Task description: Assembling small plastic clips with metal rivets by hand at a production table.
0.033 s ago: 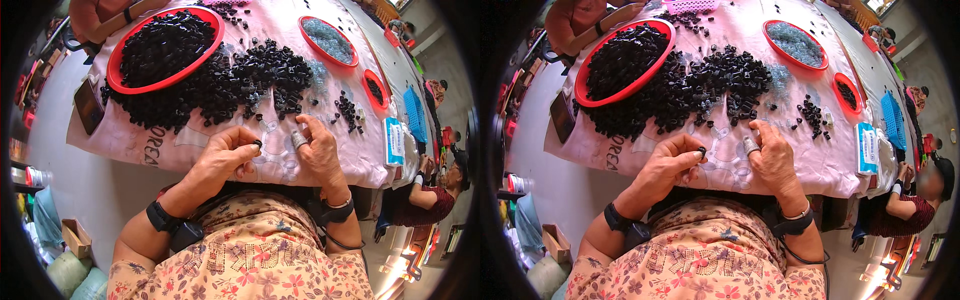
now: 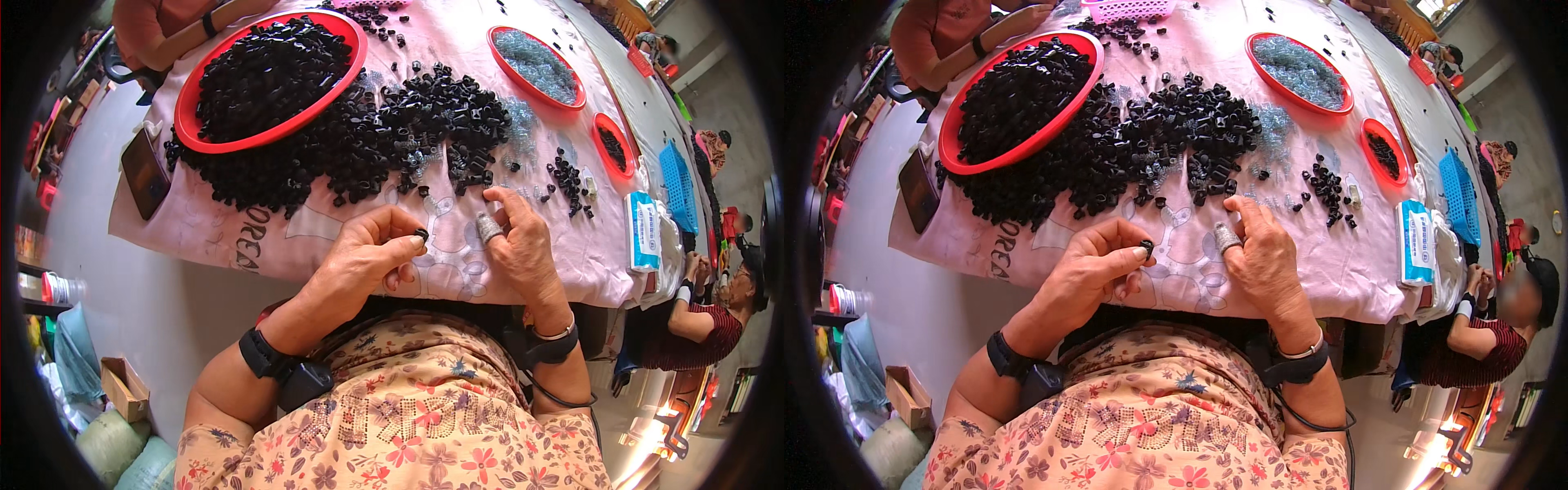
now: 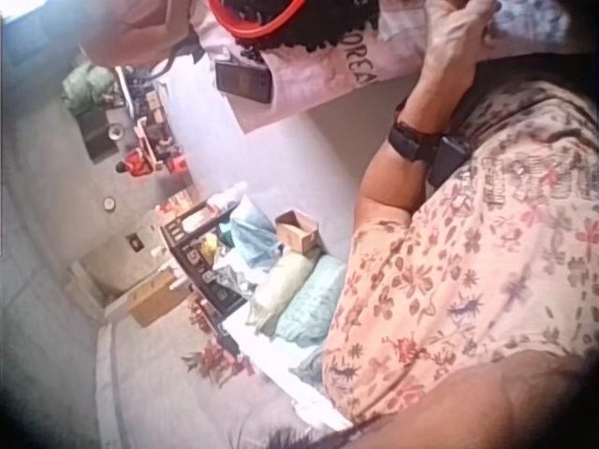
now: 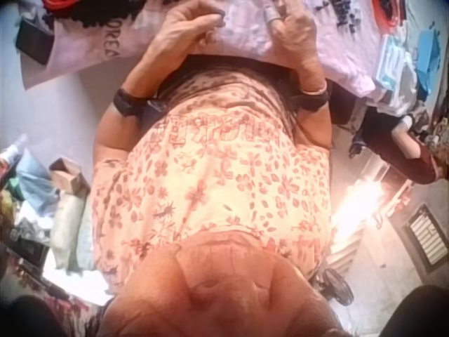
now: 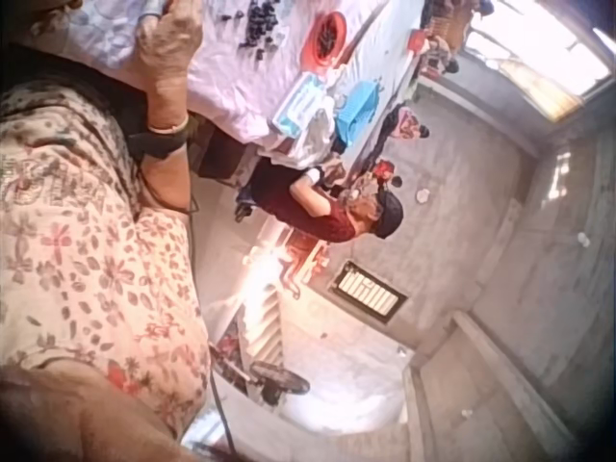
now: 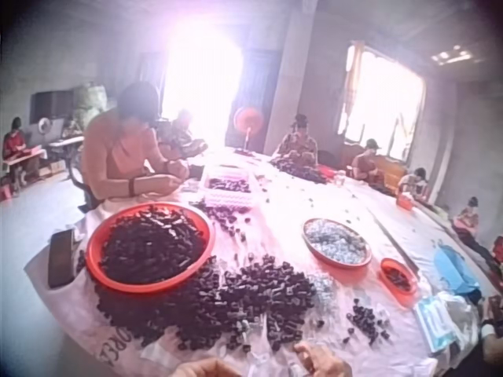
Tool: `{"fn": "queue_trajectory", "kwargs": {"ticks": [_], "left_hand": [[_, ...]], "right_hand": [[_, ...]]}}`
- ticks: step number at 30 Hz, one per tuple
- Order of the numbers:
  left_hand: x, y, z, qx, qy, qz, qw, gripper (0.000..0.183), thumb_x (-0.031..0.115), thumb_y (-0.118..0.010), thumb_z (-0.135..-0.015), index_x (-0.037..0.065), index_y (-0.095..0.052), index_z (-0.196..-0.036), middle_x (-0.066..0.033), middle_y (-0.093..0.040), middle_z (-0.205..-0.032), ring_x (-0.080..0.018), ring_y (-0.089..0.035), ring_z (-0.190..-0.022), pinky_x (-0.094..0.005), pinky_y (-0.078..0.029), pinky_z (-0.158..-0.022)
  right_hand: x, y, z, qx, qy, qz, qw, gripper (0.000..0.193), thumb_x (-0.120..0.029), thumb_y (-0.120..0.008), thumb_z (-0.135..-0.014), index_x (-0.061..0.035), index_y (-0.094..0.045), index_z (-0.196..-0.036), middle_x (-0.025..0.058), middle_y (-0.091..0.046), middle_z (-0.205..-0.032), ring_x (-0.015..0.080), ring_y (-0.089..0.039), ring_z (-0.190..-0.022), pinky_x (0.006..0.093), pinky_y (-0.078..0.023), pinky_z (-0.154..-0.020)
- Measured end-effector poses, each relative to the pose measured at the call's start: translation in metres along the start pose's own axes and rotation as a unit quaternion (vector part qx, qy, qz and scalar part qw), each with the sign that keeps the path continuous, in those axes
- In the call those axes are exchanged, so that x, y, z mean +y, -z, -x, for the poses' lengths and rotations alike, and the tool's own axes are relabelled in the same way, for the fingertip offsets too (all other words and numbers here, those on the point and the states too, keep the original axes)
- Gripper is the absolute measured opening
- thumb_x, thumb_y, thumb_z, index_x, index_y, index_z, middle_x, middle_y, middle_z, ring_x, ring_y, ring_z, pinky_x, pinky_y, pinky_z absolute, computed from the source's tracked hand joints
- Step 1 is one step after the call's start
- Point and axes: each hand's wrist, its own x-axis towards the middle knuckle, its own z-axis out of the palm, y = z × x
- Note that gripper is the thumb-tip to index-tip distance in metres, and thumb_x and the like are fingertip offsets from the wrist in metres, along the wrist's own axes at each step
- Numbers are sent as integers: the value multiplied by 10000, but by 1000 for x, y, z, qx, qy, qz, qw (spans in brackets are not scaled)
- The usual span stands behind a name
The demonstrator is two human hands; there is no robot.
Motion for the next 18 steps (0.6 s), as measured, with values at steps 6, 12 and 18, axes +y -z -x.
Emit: {"fn": "queue_trajectory", "kwargs": {"ticks": [6, 12, 18], "left_hand": [[-1, 1, -1, -5, -1, 1, 1000, 122, 126, -631, -920, 42, -593, -1001, -16, -632, -865, -51, -578, -619, -173, -443, -525], [1, 0, 0, -2, 0, -15, 1000, 130, 139, -638, -917, 45, -594, -995, -7, -632, -854, -43, -575, -616, -168, -438, -522], [1, 1, 0, -5, -6, -19, 1000, 137, 147, -637, -916, 45, -597, -997, -7, -629, -858, -40, -573, -624, -167, -432, -526]], "right_hand": [[5, -1, 6, 14, 20, -59, 998, 272, -10, -656, -792, -41, -597, -1056, 121, -598, -810, 236, -604, -684, 338, -497, -628], [2, 0, 2, 33, -42, -73, 996, 230, 9, -650, -789, -30, -622, -1014, 116, -596, -812, 229, -602, -682, 330, -494, -625], [2, 0, 6, 27, 56, -47, 997, 220, 11, -641, -801, -17, -648, -1019, 120, -583, -829, 222, -604, -720, 312, -487, -659]]}}
